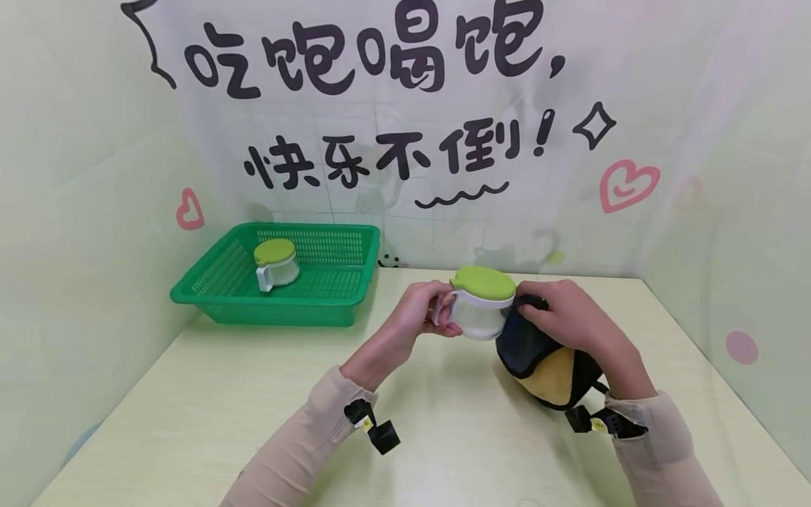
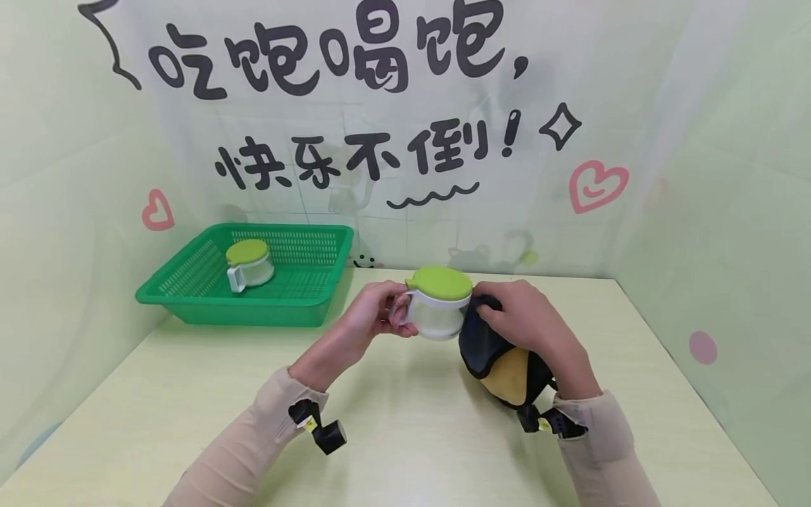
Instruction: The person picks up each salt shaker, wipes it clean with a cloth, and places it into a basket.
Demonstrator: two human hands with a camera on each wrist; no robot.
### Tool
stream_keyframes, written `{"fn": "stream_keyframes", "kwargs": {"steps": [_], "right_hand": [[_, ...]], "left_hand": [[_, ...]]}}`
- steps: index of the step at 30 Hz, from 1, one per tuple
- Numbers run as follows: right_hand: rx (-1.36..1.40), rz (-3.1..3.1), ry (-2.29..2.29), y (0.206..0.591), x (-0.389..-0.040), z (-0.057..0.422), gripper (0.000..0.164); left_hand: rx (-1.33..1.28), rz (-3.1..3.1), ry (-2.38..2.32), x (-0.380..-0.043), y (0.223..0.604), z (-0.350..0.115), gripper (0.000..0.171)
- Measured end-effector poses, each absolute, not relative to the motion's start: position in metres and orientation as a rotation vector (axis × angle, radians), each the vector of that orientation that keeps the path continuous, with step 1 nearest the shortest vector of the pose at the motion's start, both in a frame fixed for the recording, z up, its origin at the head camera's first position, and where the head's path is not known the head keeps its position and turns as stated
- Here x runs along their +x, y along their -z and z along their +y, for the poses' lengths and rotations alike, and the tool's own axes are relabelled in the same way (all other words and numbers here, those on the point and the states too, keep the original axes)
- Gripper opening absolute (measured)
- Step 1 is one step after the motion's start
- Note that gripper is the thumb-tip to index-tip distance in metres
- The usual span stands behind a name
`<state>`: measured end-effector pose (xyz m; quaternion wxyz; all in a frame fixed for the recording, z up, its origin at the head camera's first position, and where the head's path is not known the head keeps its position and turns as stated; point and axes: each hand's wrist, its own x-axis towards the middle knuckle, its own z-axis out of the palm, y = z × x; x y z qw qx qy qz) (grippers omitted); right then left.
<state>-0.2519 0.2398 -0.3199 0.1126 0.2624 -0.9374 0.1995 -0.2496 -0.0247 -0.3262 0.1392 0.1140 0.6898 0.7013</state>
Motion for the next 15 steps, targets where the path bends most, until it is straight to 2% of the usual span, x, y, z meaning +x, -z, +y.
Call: {"fn": "stream_keyframes", "kwargs": {"steps": [15], "right_hand": [[0.806,-2.764,-0.57,0.3097,-0.2421,0.2395,0.021]], "left_hand": [[0.275,2.001,-2.06,-0.2534,0.3292,-0.0237,0.034]]}}
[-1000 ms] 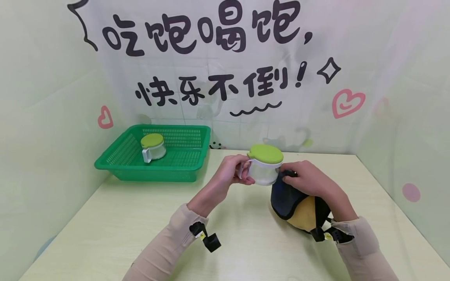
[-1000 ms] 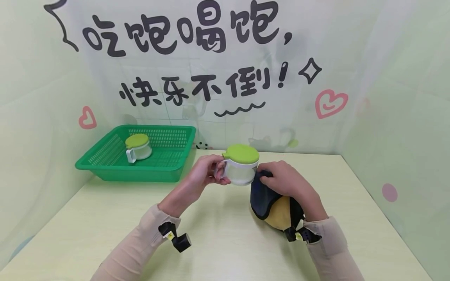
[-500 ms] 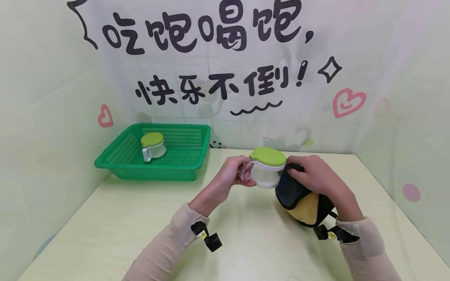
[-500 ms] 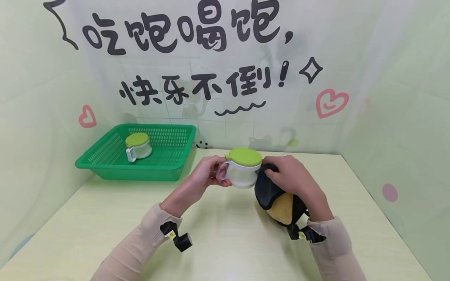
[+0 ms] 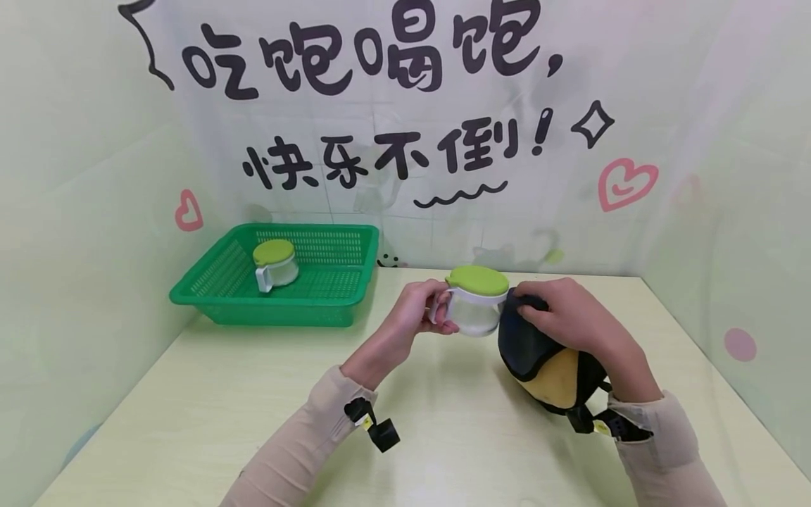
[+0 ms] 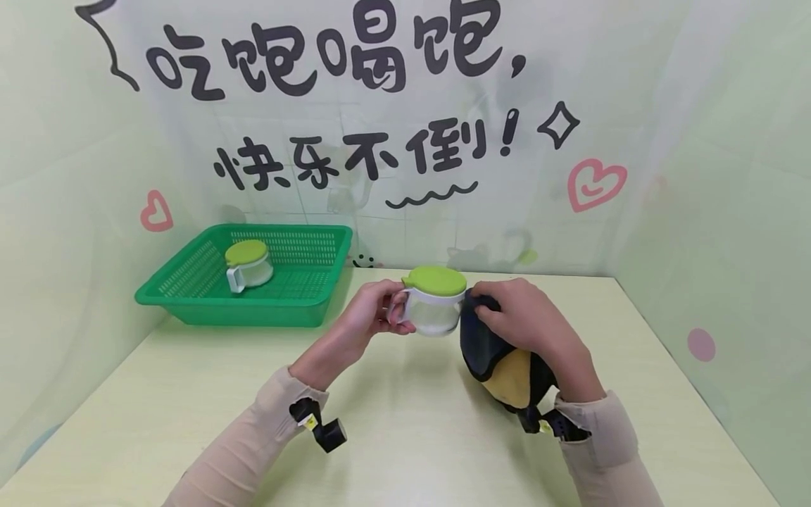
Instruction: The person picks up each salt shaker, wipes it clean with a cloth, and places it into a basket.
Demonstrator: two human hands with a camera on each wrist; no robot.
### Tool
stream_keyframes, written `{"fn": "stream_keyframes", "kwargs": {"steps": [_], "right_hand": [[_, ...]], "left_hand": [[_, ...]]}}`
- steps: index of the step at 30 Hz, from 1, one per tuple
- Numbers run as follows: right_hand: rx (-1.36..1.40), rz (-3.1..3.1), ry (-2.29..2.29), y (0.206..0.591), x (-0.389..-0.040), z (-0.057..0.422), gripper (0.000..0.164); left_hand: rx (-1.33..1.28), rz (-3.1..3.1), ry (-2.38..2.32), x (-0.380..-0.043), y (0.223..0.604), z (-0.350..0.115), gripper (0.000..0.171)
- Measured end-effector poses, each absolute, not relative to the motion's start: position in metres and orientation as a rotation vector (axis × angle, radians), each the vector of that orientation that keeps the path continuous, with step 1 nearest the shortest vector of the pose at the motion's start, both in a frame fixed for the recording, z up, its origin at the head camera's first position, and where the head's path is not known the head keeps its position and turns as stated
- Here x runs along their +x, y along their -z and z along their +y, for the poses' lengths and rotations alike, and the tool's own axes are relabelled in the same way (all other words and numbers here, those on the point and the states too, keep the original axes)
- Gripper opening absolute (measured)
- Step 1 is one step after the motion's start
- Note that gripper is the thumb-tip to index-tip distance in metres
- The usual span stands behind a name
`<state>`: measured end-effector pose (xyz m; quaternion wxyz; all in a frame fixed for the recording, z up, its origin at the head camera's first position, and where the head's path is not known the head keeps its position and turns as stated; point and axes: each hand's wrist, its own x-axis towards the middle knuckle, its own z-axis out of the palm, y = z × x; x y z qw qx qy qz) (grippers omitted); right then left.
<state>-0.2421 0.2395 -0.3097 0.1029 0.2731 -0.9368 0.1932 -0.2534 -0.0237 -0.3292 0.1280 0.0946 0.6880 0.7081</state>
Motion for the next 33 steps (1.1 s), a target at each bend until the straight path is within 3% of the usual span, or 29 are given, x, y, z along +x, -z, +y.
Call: {"fn": "stream_keyframes", "kwargs": {"steps": [33], "right_hand": [[0.796,-2.692,-0.777,0.332,-0.263,0.236,0.016]], "left_hand": [[0.294,1.968,-2.095,-0.253,0.324,-0.028,0.035]]}}
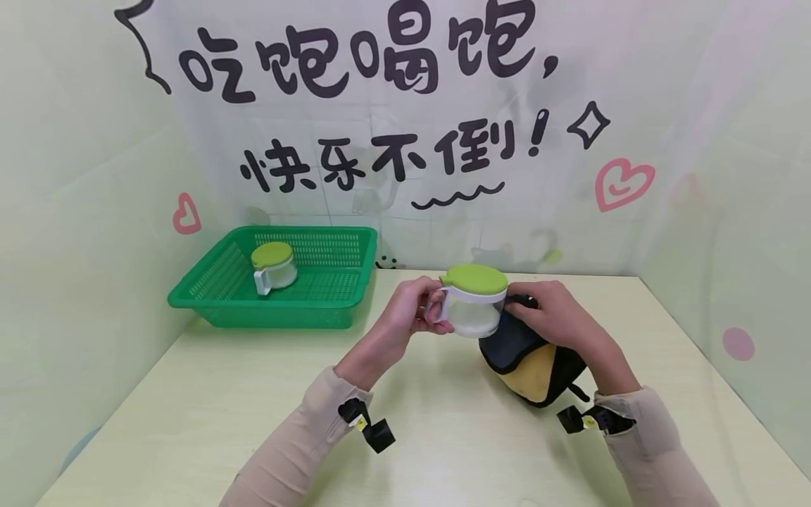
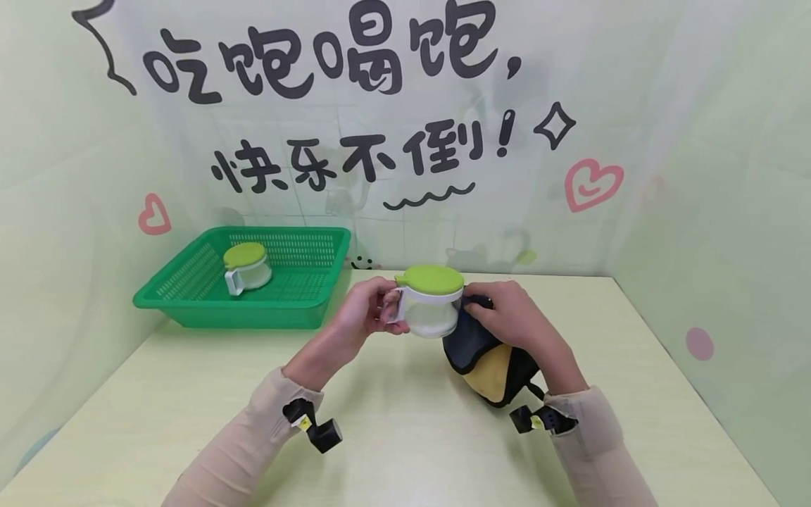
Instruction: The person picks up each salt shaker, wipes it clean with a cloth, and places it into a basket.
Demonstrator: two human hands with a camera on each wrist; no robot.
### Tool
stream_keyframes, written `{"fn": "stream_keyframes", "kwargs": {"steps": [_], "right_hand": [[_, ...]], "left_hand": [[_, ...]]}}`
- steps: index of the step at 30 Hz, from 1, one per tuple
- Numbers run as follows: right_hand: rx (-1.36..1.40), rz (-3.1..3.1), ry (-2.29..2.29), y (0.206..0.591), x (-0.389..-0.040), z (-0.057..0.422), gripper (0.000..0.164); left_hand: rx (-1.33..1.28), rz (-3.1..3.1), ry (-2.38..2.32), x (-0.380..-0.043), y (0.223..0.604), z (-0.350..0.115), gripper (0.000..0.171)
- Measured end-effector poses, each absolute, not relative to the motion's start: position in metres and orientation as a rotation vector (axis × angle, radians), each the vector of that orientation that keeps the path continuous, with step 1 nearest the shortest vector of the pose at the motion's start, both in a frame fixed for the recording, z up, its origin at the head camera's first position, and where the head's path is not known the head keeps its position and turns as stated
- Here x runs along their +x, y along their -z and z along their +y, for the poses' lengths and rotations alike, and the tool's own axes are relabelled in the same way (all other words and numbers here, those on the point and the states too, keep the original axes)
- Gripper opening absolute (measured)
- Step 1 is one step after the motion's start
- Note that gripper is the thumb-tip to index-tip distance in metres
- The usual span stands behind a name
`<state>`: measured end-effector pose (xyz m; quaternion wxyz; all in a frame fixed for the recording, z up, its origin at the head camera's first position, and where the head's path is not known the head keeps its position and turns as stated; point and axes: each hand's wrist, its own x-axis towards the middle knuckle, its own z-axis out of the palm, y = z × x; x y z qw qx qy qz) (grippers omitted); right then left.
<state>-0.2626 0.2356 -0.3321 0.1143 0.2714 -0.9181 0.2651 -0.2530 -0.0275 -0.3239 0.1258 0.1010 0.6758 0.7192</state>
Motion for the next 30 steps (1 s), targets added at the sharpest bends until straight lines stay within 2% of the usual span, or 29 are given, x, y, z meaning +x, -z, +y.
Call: {"fn": "stream_keyframes", "kwargs": {"steps": [30], "right_hand": [[0.865,-2.773,-0.868,0.344,-0.271,0.234,0.014]], "left_hand": [[0.325,1.924,-2.117,-0.252,0.321,-0.03,0.035]]}}
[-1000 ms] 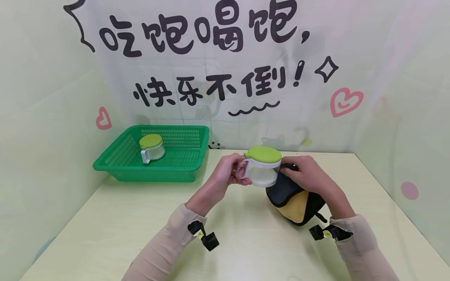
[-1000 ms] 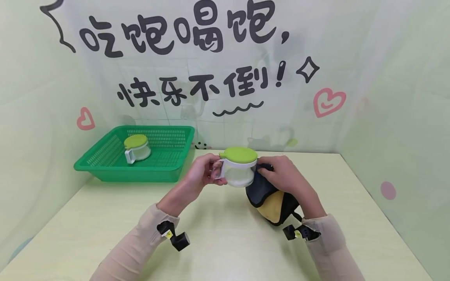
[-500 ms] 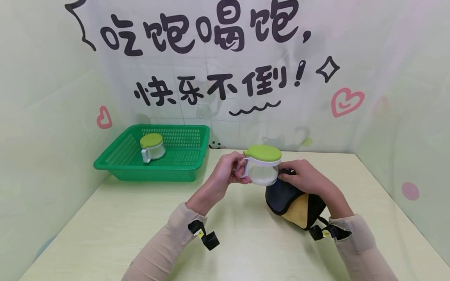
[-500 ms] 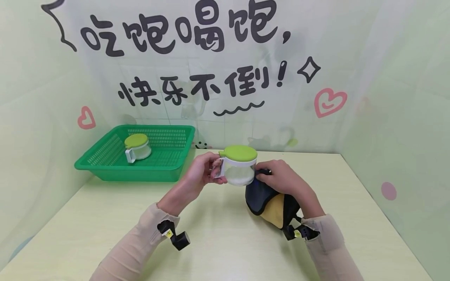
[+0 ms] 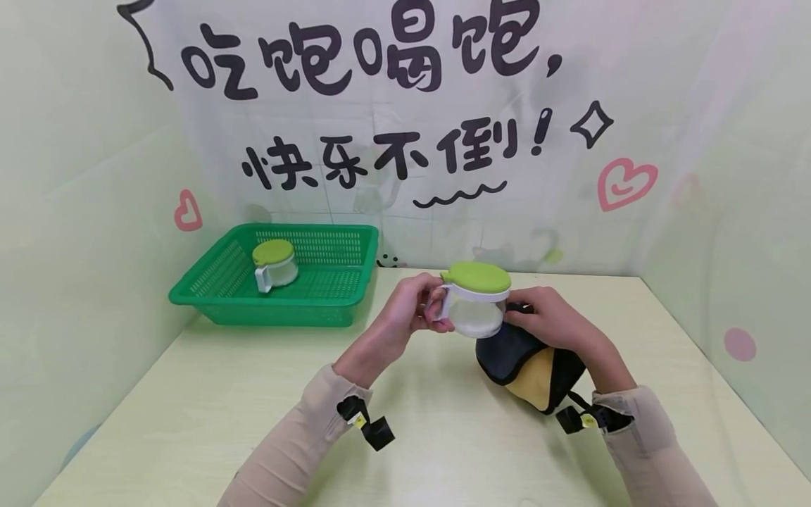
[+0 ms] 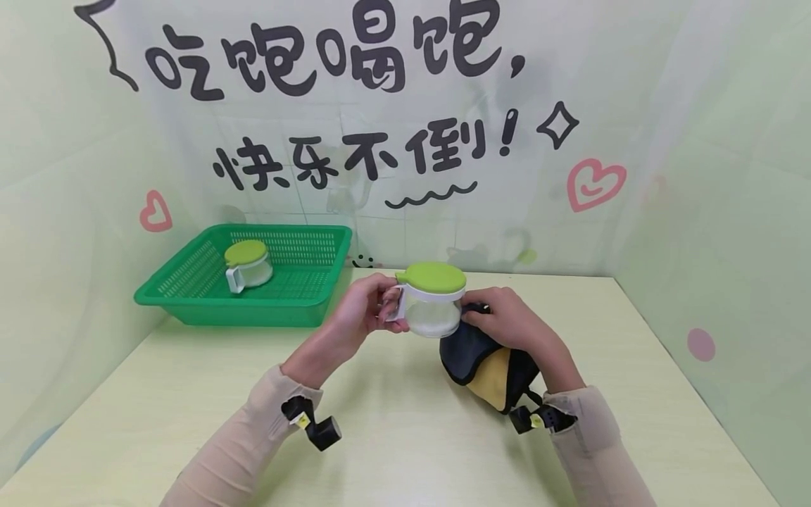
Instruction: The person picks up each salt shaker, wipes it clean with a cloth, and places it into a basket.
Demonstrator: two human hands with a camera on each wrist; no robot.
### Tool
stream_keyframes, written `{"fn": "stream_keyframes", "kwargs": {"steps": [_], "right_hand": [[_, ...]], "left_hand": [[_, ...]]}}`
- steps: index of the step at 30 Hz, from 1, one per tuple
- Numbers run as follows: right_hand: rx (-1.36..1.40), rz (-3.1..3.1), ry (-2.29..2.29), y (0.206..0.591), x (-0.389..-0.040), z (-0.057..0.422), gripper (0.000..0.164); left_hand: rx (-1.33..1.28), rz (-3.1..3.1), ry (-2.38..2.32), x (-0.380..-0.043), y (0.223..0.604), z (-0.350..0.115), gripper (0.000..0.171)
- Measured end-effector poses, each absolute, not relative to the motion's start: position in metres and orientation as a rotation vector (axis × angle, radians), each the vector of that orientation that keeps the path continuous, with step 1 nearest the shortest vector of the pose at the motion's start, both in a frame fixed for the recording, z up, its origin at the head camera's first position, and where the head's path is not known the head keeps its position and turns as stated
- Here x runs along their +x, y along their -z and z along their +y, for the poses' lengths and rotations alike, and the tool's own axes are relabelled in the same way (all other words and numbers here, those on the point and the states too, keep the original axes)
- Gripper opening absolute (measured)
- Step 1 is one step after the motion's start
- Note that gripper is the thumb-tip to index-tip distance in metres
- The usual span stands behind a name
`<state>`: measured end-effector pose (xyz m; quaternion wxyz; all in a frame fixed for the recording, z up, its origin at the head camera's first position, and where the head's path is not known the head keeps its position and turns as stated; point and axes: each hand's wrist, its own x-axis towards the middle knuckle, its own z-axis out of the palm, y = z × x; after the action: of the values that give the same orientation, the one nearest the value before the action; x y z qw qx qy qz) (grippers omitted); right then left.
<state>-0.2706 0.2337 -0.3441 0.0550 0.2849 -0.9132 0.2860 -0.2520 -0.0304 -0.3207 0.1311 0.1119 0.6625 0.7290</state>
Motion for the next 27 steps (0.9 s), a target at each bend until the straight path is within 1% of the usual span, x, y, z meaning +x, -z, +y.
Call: {"fn": "stream_keyframes", "kwargs": {"steps": [4,12,15,22,27], "right_hand": [[0.849,-2.756,-0.887,0.346,-0.273,0.234,0.01],[0.805,-2.716,-0.919,0.344,-0.272,0.238,0.018],[0.802,-2.685,-0.886,0.341,-0.271,0.24,0.018],[0.807,-2.63,-0.856,0.333,-0.265,0.243,0.012],[0.781,-2.641,-0.87,0.324,-0.259,0.244,0.016]], "left_hand": [[0.331,1.904,-2.107,-0.251,0.322,-0.03,0.033],[0.316,1.901,-2.079,-0.252,0.323,-0.027,0.034],[0.313,1.909,-2.066,-0.253,0.325,-0.027,0.034],[0.316,1.924,-2.051,-0.253,0.327,-0.026,0.032],[0.303,1.94,-2.064,-0.254,0.327,-0.027,0.031]]}}
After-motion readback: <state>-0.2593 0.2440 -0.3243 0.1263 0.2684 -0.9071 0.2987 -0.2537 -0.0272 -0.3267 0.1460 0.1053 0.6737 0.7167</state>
